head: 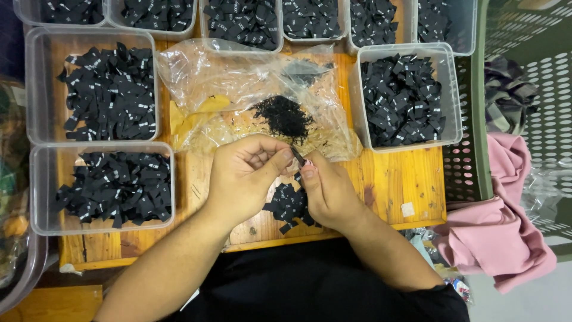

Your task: Trimming excess threads from small black fabric pieces using hand nippers at a workstation.

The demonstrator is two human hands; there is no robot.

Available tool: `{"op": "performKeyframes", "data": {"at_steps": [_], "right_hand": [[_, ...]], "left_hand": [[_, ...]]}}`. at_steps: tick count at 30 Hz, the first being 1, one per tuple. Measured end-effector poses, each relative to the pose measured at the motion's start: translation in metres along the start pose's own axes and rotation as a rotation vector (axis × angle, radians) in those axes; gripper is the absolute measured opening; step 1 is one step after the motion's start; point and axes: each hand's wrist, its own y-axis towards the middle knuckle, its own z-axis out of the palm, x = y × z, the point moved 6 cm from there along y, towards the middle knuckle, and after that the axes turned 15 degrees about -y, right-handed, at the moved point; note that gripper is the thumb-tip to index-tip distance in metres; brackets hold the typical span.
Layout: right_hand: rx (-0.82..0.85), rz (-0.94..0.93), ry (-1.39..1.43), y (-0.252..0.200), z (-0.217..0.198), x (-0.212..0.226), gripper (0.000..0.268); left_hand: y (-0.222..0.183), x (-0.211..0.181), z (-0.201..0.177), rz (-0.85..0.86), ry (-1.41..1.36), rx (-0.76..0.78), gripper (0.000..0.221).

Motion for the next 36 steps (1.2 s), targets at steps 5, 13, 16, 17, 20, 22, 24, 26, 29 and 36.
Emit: {"op": "performKeyframes", "data": {"at_steps": [5,13,16,17,20,22,24,26,29,36], "right_hand": [[0.007,0.0,-0.003,0.0,0.002,-0.001,0.036],[0.026,0.017,-0.009,0.003,0.0,0.001,0.037],[0.044,0.026,-0.018,0.005,-0.001,0.004,0.036],[0.049,0.039,-0.014,0.006,-0.001,0.005,0.038],[0.057,0.06,-0.004,0.006,-0.001,0.003,0.041],[0.059,0.067,0.002,0.006,-0.002,0.004,0.042],[0.064,0.07,0.084,0.008,-0.006,0.009,0.046],[0.029,0.084,0.162,0.007,-0.001,-0.001,0.046],[-0.024,0.086,0.257,0.005,0.003,-0.013,0.046],[-0.073,0.066,0.332,0.006,-0.001,-0.013,0.047]], "left_hand": [[0.001,0.0,-0.001,-0.01,0.0,0.004,0.008],[0.004,0.002,-0.006,-0.022,0.048,0.011,0.007],[0.005,0.005,-0.008,-0.027,0.064,0.009,0.007],[0.005,0.005,-0.009,-0.031,0.067,0.004,0.007],[0.006,0.005,-0.007,-0.036,0.066,-0.003,0.007],[0.006,0.006,-0.007,-0.037,0.061,-0.005,0.007],[0.006,0.012,-0.01,-0.082,0.032,-0.021,0.01],[0.006,0.012,-0.01,-0.086,0.026,-0.031,0.011],[0.006,0.011,-0.01,-0.106,-0.009,-0.053,0.015],[0.006,0.023,-0.013,-0.137,-0.194,-0.115,0.021]]}}
